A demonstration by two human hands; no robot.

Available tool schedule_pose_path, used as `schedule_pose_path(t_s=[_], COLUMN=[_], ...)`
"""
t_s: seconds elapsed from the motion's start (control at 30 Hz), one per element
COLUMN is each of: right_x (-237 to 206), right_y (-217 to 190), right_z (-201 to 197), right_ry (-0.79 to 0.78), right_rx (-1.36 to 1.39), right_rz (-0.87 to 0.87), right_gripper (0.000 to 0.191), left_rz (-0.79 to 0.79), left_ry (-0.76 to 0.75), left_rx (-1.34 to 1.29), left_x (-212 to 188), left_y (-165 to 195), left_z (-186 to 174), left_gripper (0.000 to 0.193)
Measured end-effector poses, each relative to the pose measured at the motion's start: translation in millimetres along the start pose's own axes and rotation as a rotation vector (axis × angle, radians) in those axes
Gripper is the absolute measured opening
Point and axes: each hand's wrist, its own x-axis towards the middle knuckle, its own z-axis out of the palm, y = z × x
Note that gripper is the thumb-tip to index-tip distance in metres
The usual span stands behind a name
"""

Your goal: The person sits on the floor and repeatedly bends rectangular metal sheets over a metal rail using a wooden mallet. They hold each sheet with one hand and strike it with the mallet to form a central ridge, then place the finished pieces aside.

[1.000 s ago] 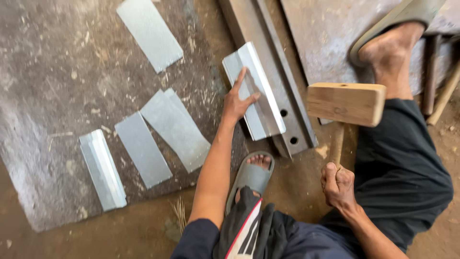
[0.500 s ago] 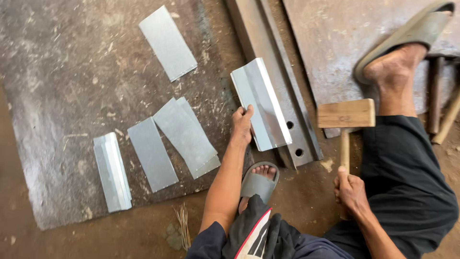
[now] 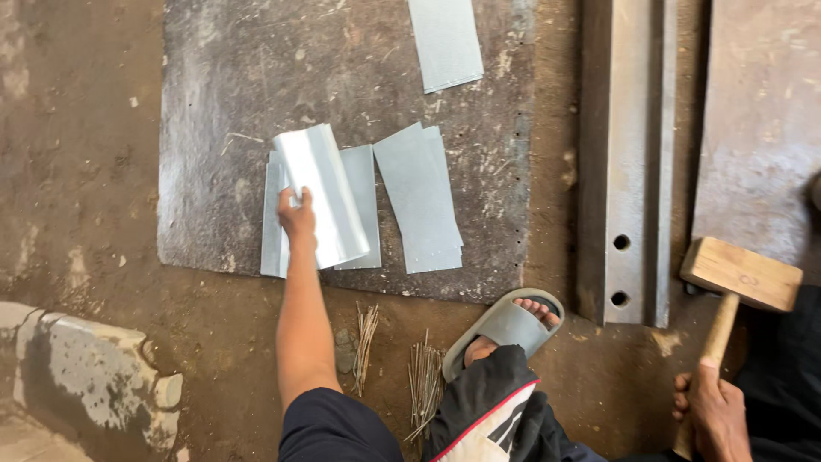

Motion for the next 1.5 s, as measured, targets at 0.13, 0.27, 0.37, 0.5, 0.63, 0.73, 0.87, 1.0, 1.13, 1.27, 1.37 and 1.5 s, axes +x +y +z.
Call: schedule_pose_path(t_s=[0.13,0.27,0.37,0.5,0.63,0.73,0.87,1.0,1.13,1.27,1.37,1.5], right_x=[5.5,11.3,14.6,11.8,4.8,0.4,-3.8,-3.0,2.7,6.9,8.8,14.2], right_y=[5.8,3.2,-1.6,-2.4,1.8,4.2,4.4,0.0,-4.3,0.6,9.2,15.7], right_z=[3.3,8.4,12.9,19.6,30.1,41.7,56.7,59.4,50.1,41.9,39.9,37.7], right_ry=[0.030,0.009,-0.018,0.051,0.168,0.223,0.291,0.298,0.101,0.107,0.085,0.075], right_rx=[-0.049,-0.014,0.001,-0.107,-0.200,-0.092,-0.181,-0.131,-0.063,-0.146,-0.165,-0.168], right_rz=[0.017,-0.014,0.027,0.057,0.001,-0.148,-0.064,-0.099,0.041,0.013,0.051,0.026], right_gripper=[0.067,0.068,0.069,0.072,0.076,0.074,0.081,0.076,0.066,0.069,0.070,0.072], left_rz=[-0.072,-0.032,-0.023,-0.095,-0.121,-0.237,-0.426,-0.418,-0.365,-0.348,-0.318,-0.323], left_ry=[-0.021,-0.079,-0.093,-0.118,-0.161,-0.240,-0.388,-0.358,-0.322,-0.265,-0.162,-0.123], left_rx=[0.127,0.185,0.224,0.240,0.267,0.426,0.747,0.568,0.487,0.604,0.582,0.515], left_x=[30.1,53.0,64.9,72.1,84.4,97.4,95.5,82.9,75.9,61.3,35.1,1.7], left_y=[-33.6,-54.2,-65.1,-78.0,-85.4,-88.5,-101.1,-120.4,-126.9,-120.5,-117.3,-119.7], left_z=[-62.6,-105.7,-126.1,-139.7,-141.7,-134.3,-102.3,-72.9,-64.5,-52.5,-37.7,-20.4], left_gripper=[0.034,0.038,0.043,0.045,0.048,0.060,0.105,0.105,0.106,0.099,0.093,0.097])
